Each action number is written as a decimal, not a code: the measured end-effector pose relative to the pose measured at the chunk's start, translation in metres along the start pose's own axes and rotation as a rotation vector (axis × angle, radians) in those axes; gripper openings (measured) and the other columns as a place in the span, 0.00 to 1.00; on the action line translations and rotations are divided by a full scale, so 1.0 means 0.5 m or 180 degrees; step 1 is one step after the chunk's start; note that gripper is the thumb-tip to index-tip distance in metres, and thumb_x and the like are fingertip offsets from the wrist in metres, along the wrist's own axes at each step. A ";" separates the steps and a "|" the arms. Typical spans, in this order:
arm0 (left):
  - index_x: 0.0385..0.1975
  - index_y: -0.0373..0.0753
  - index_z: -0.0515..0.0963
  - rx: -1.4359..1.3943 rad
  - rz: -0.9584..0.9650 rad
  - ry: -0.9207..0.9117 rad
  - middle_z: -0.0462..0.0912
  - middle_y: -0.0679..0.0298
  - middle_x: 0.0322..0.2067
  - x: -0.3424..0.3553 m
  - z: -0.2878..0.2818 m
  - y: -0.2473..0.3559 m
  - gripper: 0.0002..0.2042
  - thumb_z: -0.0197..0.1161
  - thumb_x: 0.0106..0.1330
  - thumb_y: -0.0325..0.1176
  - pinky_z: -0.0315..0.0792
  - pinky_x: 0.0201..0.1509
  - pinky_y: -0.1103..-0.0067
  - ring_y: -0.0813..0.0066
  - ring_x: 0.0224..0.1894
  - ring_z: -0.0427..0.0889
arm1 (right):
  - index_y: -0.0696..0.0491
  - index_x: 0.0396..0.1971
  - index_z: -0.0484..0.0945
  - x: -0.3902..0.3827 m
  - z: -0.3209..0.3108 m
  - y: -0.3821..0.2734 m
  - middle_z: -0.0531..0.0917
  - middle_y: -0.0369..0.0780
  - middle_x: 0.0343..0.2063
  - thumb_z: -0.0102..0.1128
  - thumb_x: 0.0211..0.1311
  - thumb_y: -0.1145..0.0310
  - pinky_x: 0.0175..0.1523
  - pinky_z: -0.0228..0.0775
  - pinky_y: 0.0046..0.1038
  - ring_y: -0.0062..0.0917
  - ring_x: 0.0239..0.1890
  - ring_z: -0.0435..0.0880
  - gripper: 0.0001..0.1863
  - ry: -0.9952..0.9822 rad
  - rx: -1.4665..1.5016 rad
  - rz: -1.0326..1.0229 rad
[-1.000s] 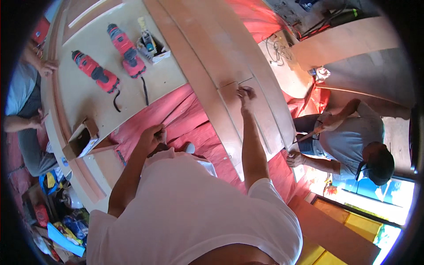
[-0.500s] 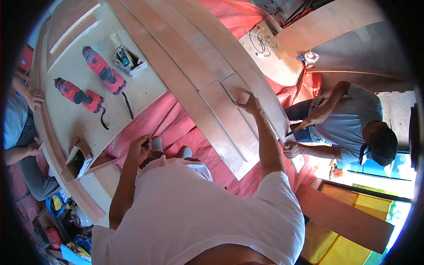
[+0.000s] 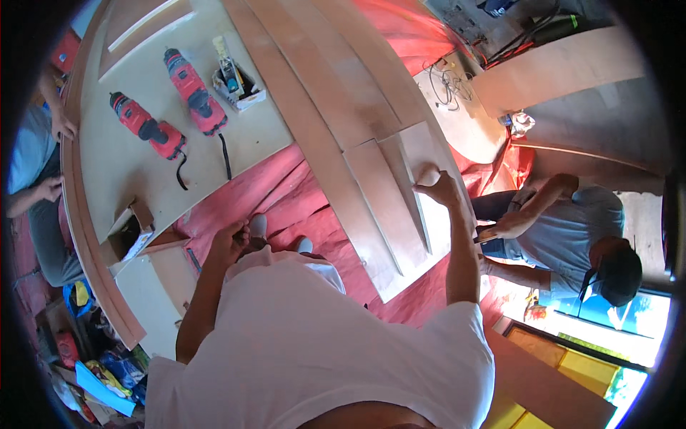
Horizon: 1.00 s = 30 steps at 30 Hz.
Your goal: The person organizes power drills and then marks measurements on wooden planks with a pencil while other people assist in holding and positioning the materials.
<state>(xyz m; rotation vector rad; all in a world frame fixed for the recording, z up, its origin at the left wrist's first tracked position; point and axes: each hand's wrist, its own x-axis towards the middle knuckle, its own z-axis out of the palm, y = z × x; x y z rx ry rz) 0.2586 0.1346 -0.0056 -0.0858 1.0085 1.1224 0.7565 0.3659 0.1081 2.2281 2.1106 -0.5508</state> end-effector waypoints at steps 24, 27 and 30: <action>0.17 0.42 0.60 0.1588 0.0611 -0.1452 0.69 0.66 0.15 0.240 0.423 -0.149 0.12 0.48 0.64 0.28 0.60 0.16 0.82 0.80 0.16 0.68 | 0.67 0.35 0.78 0.174 0.096 -0.376 0.80 0.56 0.38 0.61 0.26 0.24 0.48 0.72 0.36 0.44 0.44 0.80 0.54 -0.0705 -0.1471 -0.0483; 0.19 0.42 0.59 0.0650 0.0671 -0.1456 0.68 0.67 0.15 0.273 0.410 -0.167 0.11 0.47 0.64 0.26 0.59 0.15 0.82 0.80 0.14 0.68 | 0.67 0.35 0.78 0.193 0.106 -0.413 0.79 0.56 0.39 0.61 0.27 0.25 0.48 0.71 0.37 0.44 0.44 0.80 0.53 -0.0158 -0.1499 -0.0539; 0.45 0.37 0.64 0.1031 0.0560 -0.1032 0.70 0.67 0.15 0.267 0.429 -0.177 0.10 0.47 0.64 0.25 0.60 0.14 0.82 0.80 0.14 0.69 | 0.65 0.40 0.76 0.208 0.075 -0.399 0.79 0.56 0.40 0.64 0.31 0.29 0.47 0.72 0.39 0.46 0.44 0.79 0.51 -0.0771 -0.1214 -0.0356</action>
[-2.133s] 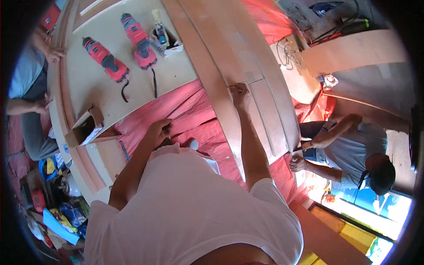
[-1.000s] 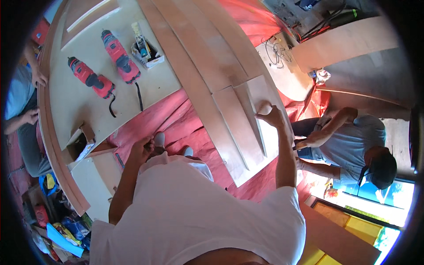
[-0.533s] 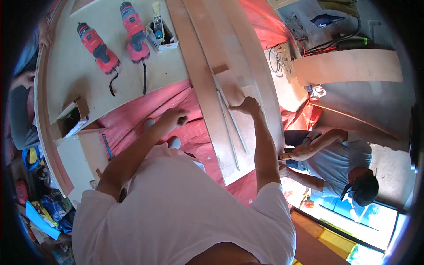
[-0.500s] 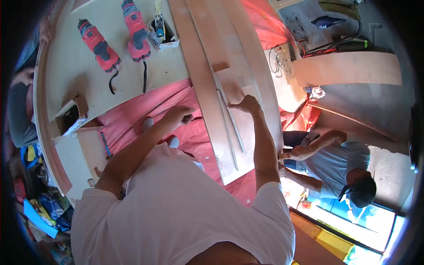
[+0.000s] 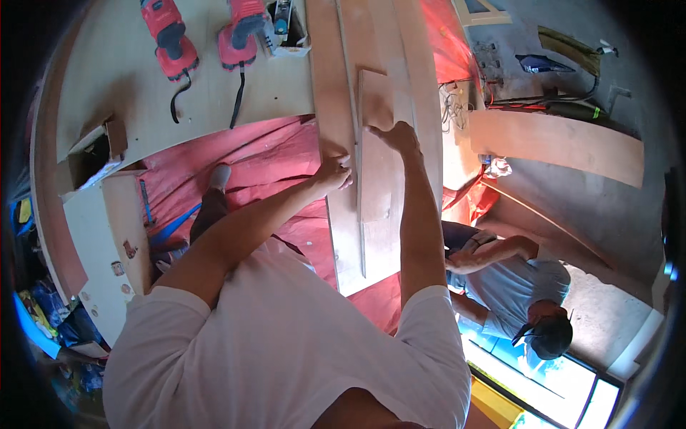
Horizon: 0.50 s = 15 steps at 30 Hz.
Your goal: The person organizes power drills and then marks measurements on wooden planks with a pencil while other people assist in holding and positioning the materials.
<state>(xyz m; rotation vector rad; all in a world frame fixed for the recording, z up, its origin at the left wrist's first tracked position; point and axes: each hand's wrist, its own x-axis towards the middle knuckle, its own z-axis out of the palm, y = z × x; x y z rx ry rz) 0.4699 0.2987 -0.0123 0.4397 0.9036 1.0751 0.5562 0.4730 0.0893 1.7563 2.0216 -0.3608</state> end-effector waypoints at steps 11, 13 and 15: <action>0.57 0.53 0.55 -0.0528 -0.0388 -0.0572 0.71 0.55 0.19 0.052 0.131 -0.176 0.19 0.42 0.66 0.29 0.66 0.18 0.68 0.62 0.16 0.72 | 0.60 0.35 0.74 -0.082 0.110 0.148 0.73 0.33 0.23 0.57 0.58 0.70 0.25 0.62 0.18 0.15 0.21 0.69 0.09 -0.0393 0.3494 0.0004; 0.52 0.44 0.52 0.1322 0.0776 0.0288 0.69 0.61 0.18 0.069 0.164 -0.222 0.21 0.48 0.61 0.22 0.65 0.15 0.74 0.71 0.16 0.71 | 0.59 0.35 0.75 -0.097 0.110 0.155 0.76 0.34 0.25 0.55 0.57 0.74 0.27 0.66 0.18 0.17 0.24 0.73 0.07 -0.0191 0.3555 -0.0154; 0.51 0.37 0.52 0.1015 0.0917 0.0416 0.69 0.57 0.19 0.153 0.074 -0.309 0.21 0.52 0.60 0.27 0.67 0.19 0.70 0.66 0.19 0.72 | 0.59 0.35 0.75 -0.069 0.126 0.054 0.78 0.35 0.26 0.54 0.57 0.76 0.30 0.69 0.20 0.18 0.26 0.76 0.06 -0.0128 0.3497 -0.0768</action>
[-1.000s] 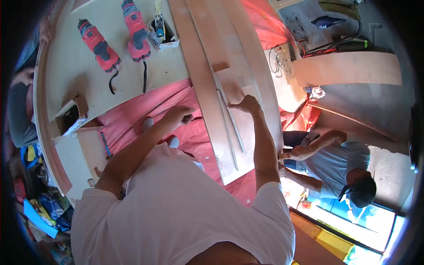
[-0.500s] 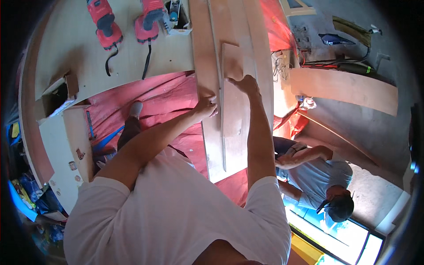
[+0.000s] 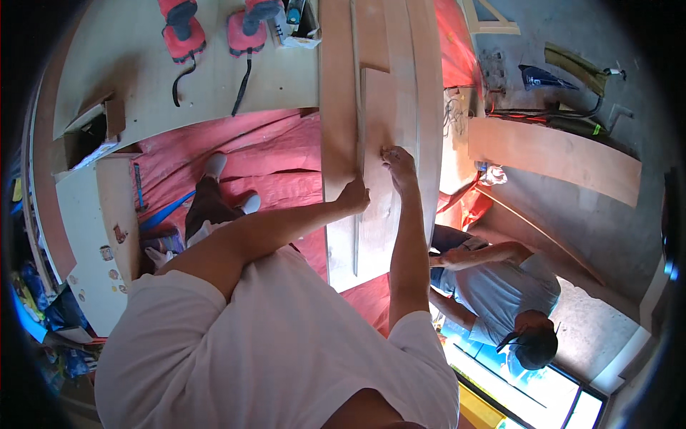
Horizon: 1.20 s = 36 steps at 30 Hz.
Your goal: The person organizes power drills and then marks measurements on wooden planks with a pencil while other people assist in holding and positioning the materials.
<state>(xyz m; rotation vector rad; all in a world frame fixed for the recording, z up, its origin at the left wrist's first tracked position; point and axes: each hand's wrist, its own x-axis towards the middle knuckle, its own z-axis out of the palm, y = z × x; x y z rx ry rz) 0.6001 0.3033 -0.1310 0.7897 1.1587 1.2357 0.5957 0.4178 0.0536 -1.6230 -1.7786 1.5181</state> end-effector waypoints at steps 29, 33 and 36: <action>0.49 0.36 0.68 0.0209 0.0583 0.0372 0.72 0.56 0.22 -0.082 -0.105 0.269 0.20 0.55 0.53 0.23 0.68 0.31 0.73 0.72 0.26 0.71 | 0.55 0.28 0.78 -0.112 0.081 0.036 0.80 0.43 0.28 0.61 0.46 0.80 0.35 0.74 0.31 0.35 0.31 0.80 0.07 0.1243 -0.1852 -0.2373; 0.46 0.35 0.70 0.0528 0.0611 0.0251 0.73 0.56 0.23 -0.072 -0.112 0.235 0.18 0.54 0.53 0.23 0.68 0.36 0.73 0.69 0.30 0.73 | 0.54 0.29 0.78 -0.107 0.107 0.052 0.78 0.42 0.31 0.64 0.43 0.81 0.34 0.73 0.28 0.31 0.31 0.79 0.11 0.1485 -0.1366 -0.1418; 0.41 0.34 0.71 -0.0010 0.0565 0.0367 0.74 0.56 0.25 -0.103 -0.107 0.274 0.13 0.52 0.55 0.22 0.69 0.38 0.73 0.67 0.32 0.74 | 0.53 0.28 0.77 -0.116 0.104 0.066 0.77 0.41 0.32 0.66 0.42 0.81 0.32 0.73 0.26 0.28 0.33 0.78 0.12 0.1732 -0.1512 -0.1500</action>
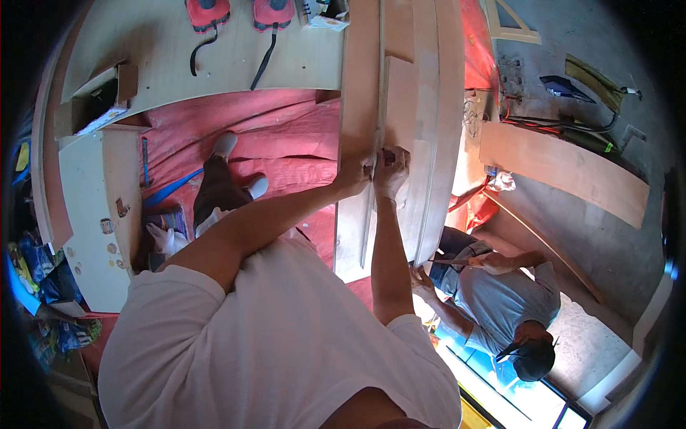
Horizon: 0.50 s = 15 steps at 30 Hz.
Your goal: The person organizes power drills and then marks measurements on wooden planks with a pencil while other people assist in holding and positioning the materials.
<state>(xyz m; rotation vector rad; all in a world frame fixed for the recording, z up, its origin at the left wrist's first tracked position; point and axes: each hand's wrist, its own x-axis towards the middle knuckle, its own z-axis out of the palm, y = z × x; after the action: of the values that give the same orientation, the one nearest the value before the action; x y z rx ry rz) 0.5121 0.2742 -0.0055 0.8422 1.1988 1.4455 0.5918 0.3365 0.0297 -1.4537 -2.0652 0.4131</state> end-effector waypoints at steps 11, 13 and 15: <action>0.57 0.31 0.62 -0.0070 -0.1208 -0.0694 0.77 0.58 0.22 -0.081 -0.088 0.024 0.20 0.48 0.65 0.28 0.72 0.28 0.76 0.73 0.23 0.77 | 0.53 0.23 0.76 -0.029 0.013 0.020 0.77 0.43 0.36 0.65 0.39 0.81 0.38 0.73 0.30 0.34 0.40 0.76 0.10 0.0297 -0.0124 -0.0226; 0.57 0.31 0.62 -0.0026 -0.1378 -0.0865 0.77 0.59 0.22 -0.101 -0.108 0.028 0.20 0.47 0.65 0.28 0.72 0.27 0.78 0.75 0.22 0.76 | 0.54 0.26 0.75 -0.025 0.010 0.006 0.75 0.40 0.35 0.67 0.40 0.79 0.31 0.72 0.24 0.24 0.32 0.76 0.11 0.0443 -0.0336 -0.0367; 0.55 0.30 0.64 -0.0594 -0.1417 -0.0803 0.76 0.60 0.20 -0.129 -0.134 -0.002 0.18 0.47 0.66 0.28 0.71 0.26 0.80 0.78 0.22 0.75 | 0.54 0.29 0.74 -0.022 0.014 0.001 0.74 0.39 0.36 0.67 0.40 0.80 0.30 0.72 0.23 0.23 0.30 0.76 0.14 0.0350 -0.0150 -0.0182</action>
<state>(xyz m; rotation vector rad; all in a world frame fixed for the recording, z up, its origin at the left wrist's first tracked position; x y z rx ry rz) 0.4638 0.1954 -0.0176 0.5638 0.9671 1.0342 0.5906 0.3268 0.0208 -1.4085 -2.0358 0.2573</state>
